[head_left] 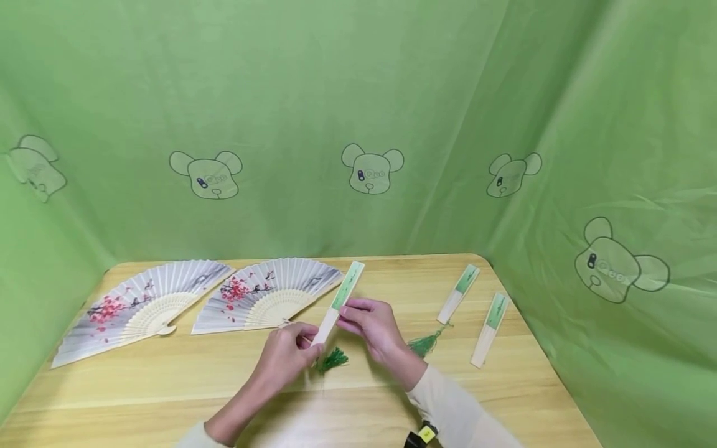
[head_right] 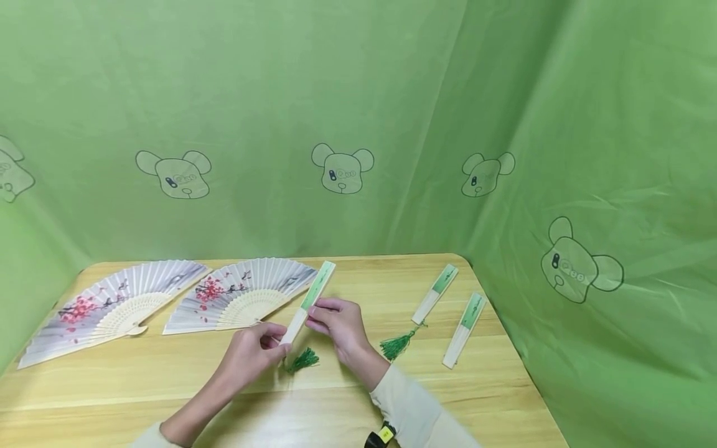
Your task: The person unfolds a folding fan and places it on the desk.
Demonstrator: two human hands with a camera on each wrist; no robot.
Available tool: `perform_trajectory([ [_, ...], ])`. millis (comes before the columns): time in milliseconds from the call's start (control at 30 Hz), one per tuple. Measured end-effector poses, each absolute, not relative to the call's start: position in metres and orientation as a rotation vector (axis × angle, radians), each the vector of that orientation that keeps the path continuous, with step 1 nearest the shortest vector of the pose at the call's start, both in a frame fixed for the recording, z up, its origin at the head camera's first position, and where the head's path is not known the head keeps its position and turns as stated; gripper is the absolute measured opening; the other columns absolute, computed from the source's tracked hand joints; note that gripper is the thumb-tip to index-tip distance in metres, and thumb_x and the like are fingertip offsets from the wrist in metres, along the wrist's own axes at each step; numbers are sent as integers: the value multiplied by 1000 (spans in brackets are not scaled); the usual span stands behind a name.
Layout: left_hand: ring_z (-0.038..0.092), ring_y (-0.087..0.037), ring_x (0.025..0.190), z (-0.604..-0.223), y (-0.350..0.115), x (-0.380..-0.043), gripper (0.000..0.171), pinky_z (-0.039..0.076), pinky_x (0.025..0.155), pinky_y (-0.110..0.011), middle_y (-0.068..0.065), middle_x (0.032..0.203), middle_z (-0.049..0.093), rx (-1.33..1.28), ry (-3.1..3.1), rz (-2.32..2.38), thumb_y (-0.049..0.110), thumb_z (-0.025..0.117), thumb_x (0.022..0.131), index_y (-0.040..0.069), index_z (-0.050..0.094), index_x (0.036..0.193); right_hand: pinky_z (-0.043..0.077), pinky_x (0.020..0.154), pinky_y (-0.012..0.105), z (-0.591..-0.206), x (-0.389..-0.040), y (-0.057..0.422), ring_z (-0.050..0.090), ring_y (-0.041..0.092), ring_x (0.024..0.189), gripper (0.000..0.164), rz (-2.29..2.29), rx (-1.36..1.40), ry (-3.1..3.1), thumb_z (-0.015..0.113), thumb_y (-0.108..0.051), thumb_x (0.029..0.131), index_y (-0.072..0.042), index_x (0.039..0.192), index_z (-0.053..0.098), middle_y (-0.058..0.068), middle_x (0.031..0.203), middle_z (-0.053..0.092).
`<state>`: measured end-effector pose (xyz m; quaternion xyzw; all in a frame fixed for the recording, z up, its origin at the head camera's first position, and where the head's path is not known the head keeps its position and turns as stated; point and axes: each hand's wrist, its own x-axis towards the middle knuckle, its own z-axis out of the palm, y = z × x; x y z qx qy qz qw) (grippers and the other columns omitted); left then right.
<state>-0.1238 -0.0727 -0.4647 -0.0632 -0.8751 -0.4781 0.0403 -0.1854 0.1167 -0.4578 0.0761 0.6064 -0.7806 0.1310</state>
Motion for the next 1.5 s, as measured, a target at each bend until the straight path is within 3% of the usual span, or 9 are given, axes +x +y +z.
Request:
perform_trajectory([
  [233,64,-10,74,-465,-71,-125,33,58,62,-15,-6,85,74,-146,-2677,-1531,8,85,81,-2,74,110,67,88,32,-461,-179,115,78,21,86,33,-2212,159,1786,69,8,92,15,124,63,24,107,74],
  [533,69,-13,76,-468,-74,-128,35,63,64,-19,-9,90,76,-141,-2618,-1761,10,84,84,-2,73,114,68,85,31,-463,-171,112,78,19,82,34,-2154,102,1803,71,6,92,16,123,63,16,97,78],
  [767,75,-18,83,-472,-75,-134,22,68,73,-24,-18,101,78,52,-2439,-2099,8,72,95,-4,75,113,69,83,31,-463,-168,112,78,17,82,33,-2115,5,1796,69,7,93,19,124,62,13,93,77],
  [1033,76,-17,81,-474,-75,-135,24,68,74,-25,-22,107,78,247,-2321,-2326,7,74,94,-7,75,113,69,82,31,-464,-166,111,78,17,80,33,-2080,-45,1801,68,7,94,19,123,62,11,92,77],
  [1500,72,-14,75,-473,-79,-134,24,67,73,-24,-18,100,78,102,-2376,-2374,3,71,95,-12,71,114,69,81,32,-464,-166,116,77,17,78,32,-2001,-115,1826,69,3,95,19,122,62,15,96,76],
])
